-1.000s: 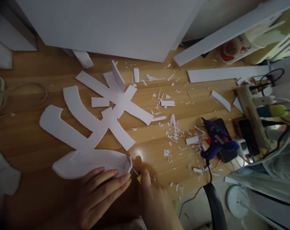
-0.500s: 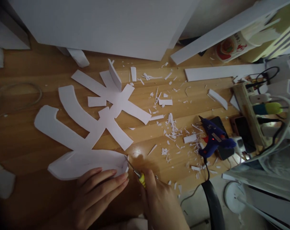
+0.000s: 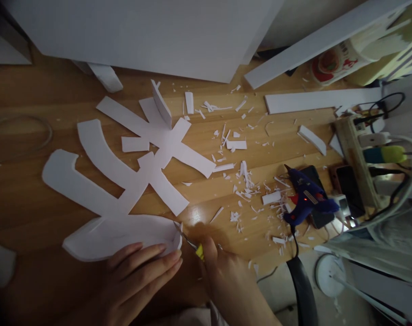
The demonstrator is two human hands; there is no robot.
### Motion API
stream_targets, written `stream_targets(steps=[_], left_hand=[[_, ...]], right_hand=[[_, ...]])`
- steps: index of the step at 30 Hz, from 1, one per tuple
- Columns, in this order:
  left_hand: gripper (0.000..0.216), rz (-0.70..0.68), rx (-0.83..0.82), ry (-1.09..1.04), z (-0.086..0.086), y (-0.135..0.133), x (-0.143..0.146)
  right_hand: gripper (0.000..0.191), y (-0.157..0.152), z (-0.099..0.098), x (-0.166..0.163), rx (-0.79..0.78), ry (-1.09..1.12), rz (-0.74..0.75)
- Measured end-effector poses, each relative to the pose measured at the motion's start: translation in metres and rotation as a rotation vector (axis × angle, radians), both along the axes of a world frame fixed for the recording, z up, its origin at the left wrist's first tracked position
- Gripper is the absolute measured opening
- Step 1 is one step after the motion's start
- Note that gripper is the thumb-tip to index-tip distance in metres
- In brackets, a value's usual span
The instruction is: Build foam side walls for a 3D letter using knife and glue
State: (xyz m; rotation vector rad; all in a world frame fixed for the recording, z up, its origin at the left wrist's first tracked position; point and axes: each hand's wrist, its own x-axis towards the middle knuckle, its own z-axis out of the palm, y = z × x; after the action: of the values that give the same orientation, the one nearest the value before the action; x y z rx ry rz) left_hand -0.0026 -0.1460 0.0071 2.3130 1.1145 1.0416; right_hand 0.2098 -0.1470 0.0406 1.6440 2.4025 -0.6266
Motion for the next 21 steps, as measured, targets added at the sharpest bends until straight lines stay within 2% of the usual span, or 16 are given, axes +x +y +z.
stream_targets(steps=[4,8,11,17,21], left_hand=[[0.037,0.017,0.002,0.013,-0.001,-0.002,0.0],[0.038,0.037,0.05,0.008,-0.004,-0.002,0.002],[0.039,0.042,0.08,0.018,-0.005,0.0,0.002],[0.041,0.043,0.052,0.014,-0.003,0.002,0.001],[0.034,0.061,0.046,-0.025,-0.003,0.0,0.004]], right_hand=[[0.02,-0.002,-0.002,-0.002,0.017,-0.077,0.04],[0.028,-0.007,-0.013,-0.003,0.084,-0.127,0.061],[0.025,-0.008,-0.019,-0.005,0.119,-0.154,0.064],[0.015,-0.005,-0.013,-0.009,0.033,-0.174,0.045],[0.025,-0.013,-0.016,-0.005,0.156,-0.204,0.128]])
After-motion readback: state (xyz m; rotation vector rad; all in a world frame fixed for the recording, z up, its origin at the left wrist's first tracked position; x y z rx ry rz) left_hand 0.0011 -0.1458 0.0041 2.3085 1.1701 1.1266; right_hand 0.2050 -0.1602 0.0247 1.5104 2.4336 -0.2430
